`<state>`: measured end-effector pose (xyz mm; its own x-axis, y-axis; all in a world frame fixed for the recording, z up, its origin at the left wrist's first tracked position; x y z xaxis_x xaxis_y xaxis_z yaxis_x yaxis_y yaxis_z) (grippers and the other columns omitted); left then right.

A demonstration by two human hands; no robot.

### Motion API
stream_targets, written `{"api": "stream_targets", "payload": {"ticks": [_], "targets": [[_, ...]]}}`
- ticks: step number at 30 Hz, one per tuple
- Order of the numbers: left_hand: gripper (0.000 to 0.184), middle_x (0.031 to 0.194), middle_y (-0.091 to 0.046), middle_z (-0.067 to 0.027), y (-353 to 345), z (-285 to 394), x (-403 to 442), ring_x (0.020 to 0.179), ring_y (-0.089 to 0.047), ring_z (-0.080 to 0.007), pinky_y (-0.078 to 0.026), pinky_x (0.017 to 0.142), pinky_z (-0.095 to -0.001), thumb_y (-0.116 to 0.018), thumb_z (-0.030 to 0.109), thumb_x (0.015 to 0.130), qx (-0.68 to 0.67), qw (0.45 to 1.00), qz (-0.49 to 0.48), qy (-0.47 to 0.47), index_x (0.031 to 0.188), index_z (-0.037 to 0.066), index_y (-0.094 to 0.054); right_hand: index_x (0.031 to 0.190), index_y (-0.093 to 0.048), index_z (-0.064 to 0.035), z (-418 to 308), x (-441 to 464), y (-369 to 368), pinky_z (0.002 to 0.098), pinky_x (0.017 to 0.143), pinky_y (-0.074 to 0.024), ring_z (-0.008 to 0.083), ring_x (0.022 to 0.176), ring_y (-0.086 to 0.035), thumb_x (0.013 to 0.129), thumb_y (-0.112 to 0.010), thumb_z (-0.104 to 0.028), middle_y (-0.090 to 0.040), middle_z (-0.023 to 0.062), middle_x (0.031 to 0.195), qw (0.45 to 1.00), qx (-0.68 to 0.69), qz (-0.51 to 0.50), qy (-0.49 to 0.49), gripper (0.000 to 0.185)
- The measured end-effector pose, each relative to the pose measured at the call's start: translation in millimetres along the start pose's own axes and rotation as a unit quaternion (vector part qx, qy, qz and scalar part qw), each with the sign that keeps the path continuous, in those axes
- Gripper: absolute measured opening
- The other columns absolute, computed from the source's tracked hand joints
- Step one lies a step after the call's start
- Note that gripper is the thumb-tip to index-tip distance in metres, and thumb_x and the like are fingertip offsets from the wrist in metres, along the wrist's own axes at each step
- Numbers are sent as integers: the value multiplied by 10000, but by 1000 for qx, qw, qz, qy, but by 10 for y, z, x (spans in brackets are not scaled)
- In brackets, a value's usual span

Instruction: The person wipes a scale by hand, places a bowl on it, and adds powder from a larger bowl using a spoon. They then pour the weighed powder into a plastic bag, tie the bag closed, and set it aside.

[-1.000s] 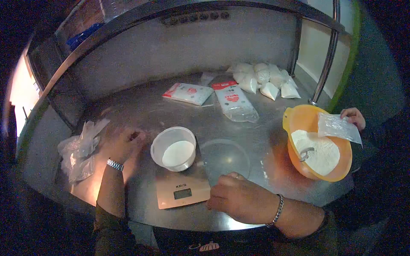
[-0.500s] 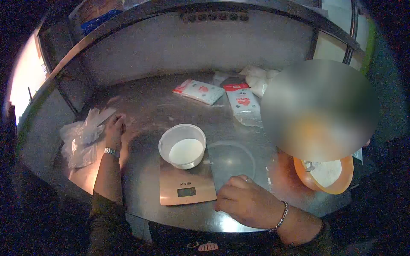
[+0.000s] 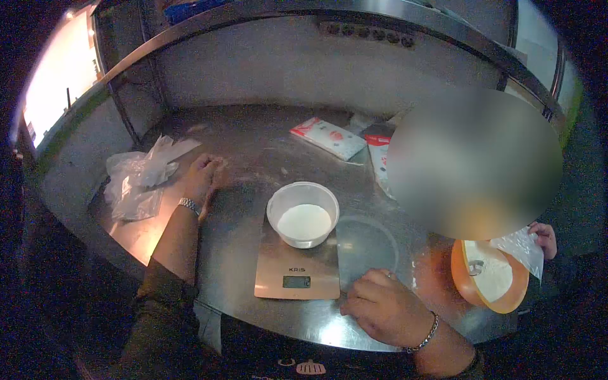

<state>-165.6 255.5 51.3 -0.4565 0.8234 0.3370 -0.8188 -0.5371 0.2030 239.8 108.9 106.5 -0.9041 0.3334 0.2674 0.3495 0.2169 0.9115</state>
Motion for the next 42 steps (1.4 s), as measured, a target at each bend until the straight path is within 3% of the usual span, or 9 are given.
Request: {"api": "stream_targets", "payload": {"ticks": [3, 6, 13, 19, 21, 27, 34, 40, 42], "targets": [[151, 738, -572, -12, -81, 201, -169, 681, -513, -98, -431, 613, -259, -581, 178, 846, -27, 1000, -1, 13, 841, 29, -607, 830, -588, -106, 14, 0, -11, 357, 732, -426, 248, 805, -503, 615, -650, -50, -521, 47, 834, 1000, -17, -1, -2, 231], [133, 718, -556, -5, -64, -99, 33, 667, -510, -93, -436, 596, -255, -585, 167, 849, 30, 999, -28, -6, 827, 37, -597, 835, -582, -106, 36, -2, -17, 360, 721, -426, 257, 805, -498, 608, -646, -40, -512, 54, 837, 1000, -3, -9, -9, 245], [135, 708, -529, 8, -126, -191, 48, 634, -490, -82, -433, 552, -247, -601, 163, 844, -25, 999, -46, 9, 808, 34, -589, 769, -593, -113, 16, 9, 20, 343, 672, -427, 240, 783, -493, 561, -650, -12, -491, 30, 783, 999, -6, 20, -35, 238], [152, 711, -532, 2, -151, -148, 28, 626, -482, -79, -435, 558, -259, -602, 173, 846, -49, 997, -61, 4, 781, 36, -586, 794, -567, -98, -16, 16, 54, 349, 693, -437, 247, 786, -491, 637, -645, -41, -503, 43, 848, 999, 2, 24, -28, 184], [165, 719, -536, 0, -107, -70, 43, 630, -484, -90, -431, 577, -267, -597, 182, 847, 77, 995, -33, -61, 774, 34, -586, 776, -565, -98, -24, 13, 55, 346, 697, -442, 246, 795, -497, 652, -642, -57, -506, 40, 856, 999, 6, 26, -21, 151], [161, 702, -537, -4, -135, 58, -67, 651, -487, -105, -419, 592, -267, -592, 183, 847, 40, 999, -31, -14, 783, 35, -584, 765, -567, -109, -5, 4, 24, 339, 699, -449, 242, 810, -514, 672, -641, -91, -519, 32, 857, 1000, 17, 8, -2, 120], [112, 694, -532, 7, -158, 158, -114, 616, -480, -82, -404, 542, -240, -577, 149, 856, 70, 997, -42, -14, 815, 45, -587, 790, -577, -107, -49, 25, 27, 341, 703, -452, 227, 825, -525, 688, -629, -87, -543, 25, 881, 999, 24, 10, 21, 116], [114, 682, -534, 8, -159, -67, 2, 612, -485, -78, -406, 535, -233, -562, 145, 859, -4, 998, -60, -19, 815, 42, -585, 811, -584, -105, -39, 9, 4, 343, 722, -459, 222, 832, -533, 690, -641, -108, -558, 25, 881, 999, 22, 9, 24, 134], [118, 699, -543, 6, -147, -56, 22, 619, -492, -82, -411, 541, -228, -557, 142, 860, 47, 996, -65, -31, 828, 30, -577, 806, -584, -105, -39, 12, 5, 339, 731, -458, 221, 832, -533, 700, -639, -115, -559, 23, 876, 1000, 22, 8, 16, 120]]}}
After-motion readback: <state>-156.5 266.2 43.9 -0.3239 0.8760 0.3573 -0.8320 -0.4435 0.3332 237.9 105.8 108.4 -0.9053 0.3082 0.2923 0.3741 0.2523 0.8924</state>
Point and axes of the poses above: each hand's wrist, its own x-axis towards the middle knuckle, its own y-axis out of the back of the hand, z = x × y, the point moved 7 cm from there along x, towards the middle knuckle
